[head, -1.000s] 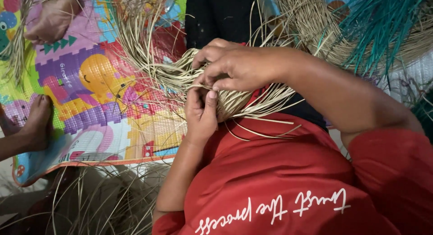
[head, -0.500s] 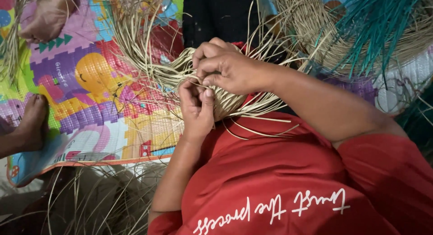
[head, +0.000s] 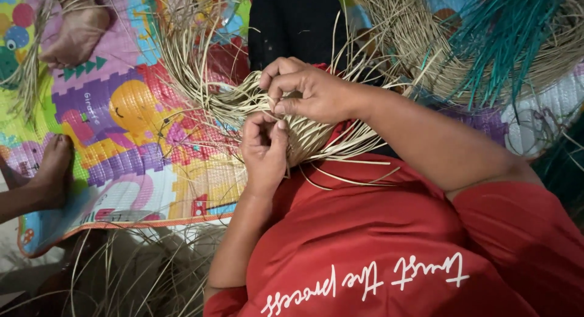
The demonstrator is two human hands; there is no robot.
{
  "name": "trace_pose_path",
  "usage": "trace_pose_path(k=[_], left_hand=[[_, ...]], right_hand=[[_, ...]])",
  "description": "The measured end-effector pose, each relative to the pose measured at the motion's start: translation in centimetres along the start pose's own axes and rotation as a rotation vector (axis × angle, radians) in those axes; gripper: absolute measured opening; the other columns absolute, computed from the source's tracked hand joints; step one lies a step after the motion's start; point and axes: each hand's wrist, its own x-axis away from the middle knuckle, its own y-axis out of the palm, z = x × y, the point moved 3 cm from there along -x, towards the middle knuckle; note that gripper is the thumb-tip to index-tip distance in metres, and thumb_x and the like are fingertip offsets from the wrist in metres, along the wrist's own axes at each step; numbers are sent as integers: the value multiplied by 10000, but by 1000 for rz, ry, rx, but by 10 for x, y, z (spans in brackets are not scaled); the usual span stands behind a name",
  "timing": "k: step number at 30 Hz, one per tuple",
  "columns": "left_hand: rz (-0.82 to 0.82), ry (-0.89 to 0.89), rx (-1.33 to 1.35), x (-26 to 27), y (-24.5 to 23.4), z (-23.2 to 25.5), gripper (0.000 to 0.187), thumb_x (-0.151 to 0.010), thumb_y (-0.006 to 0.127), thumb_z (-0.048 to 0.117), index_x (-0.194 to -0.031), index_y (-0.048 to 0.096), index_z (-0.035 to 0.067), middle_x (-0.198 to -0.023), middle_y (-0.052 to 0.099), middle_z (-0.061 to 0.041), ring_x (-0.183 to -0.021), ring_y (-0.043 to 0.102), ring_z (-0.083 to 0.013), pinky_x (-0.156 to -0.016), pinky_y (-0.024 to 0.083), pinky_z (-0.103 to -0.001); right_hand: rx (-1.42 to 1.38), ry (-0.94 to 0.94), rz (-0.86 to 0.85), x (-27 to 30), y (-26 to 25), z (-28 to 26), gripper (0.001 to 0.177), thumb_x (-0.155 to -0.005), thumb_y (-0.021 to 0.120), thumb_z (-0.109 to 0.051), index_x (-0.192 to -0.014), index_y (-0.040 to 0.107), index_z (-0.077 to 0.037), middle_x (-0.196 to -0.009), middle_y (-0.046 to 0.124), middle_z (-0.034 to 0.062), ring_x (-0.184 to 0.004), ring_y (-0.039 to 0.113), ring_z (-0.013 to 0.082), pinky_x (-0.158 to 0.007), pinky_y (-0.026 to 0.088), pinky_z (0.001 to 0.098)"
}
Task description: The person is weaving a basket using dried straw or grass fibers, interlacing the strands by hand.
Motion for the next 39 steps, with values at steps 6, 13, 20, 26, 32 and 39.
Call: trace_pose_path(k=[6, 13, 20, 26, 32, 39], left_hand=[[-53, -3, -100, -12, -4, 14, 69, -1044, 584, 61, -993, 626, 40, -878, 579, -56, -815, 547, -142, -775, 466, -306], [58, -51, 32, -7, -1, 1, 75, -1023, 648, 87, -1044, 580, 62, -933, 595, -9, -890, 552, -97, -835, 467, -276], [-9, 141, -247, -11, -2, 22, 55, -1011, 661, 70, -1000, 661, 16, -938, 633, -99, -890, 618, -227, -820, 485, -345], [62, 349, -366, -17, 4, 29, 70, -935, 723, -10, -945, 659, 15, -877, 569, -116, -841, 586, -266, -788, 483, -378], [24, 213, -561, -15, 19, 47, 45, -992, 548, 13, -977, 506, 5, -959, 515, -107, -862, 498, -222, -813, 456, -342], [16, 250, -547, -16, 23, 44, 116, -1053, 486, 106, -986, 466, 13, -952, 473, -109, -856, 469, -230, -814, 443, -354]], right_hand=[[-74, -26, -9, 4, -2, 0, 107, -1039, 647, -238, -975, 676, -158, -1199, 543, 100, -1172, 514, 360, -1039, 370, 535], [-91, -49, 5, 3, -1, 0, 102, -1019, 683, -225, -959, 691, -143, -1219, 552, 122, -1178, 524, 372, -1043, 379, 552], [-95, -52, 13, 4, 2, 3, 115, -1025, 678, -241, -969, 698, -142, -1226, 536, 125, -1157, 510, 351, -1031, 387, 532], [-36, -96, 25, 4, -1, -3, 111, -1048, 636, -194, -984, 689, -121, -1241, 547, 143, -1144, 532, 383, -999, 410, 538], [814, -241, 63, 12, -11, -39, 24, -893, 750, -107, -911, 734, -106, -1389, 550, 145, -1323, 473, 331, -1150, 300, 514], [944, -251, 24, 12, -8, -37, 177, -877, 715, -133, -1049, 756, -145, -1365, 598, 123, -1317, 496, 321, -1145, 261, 517]])
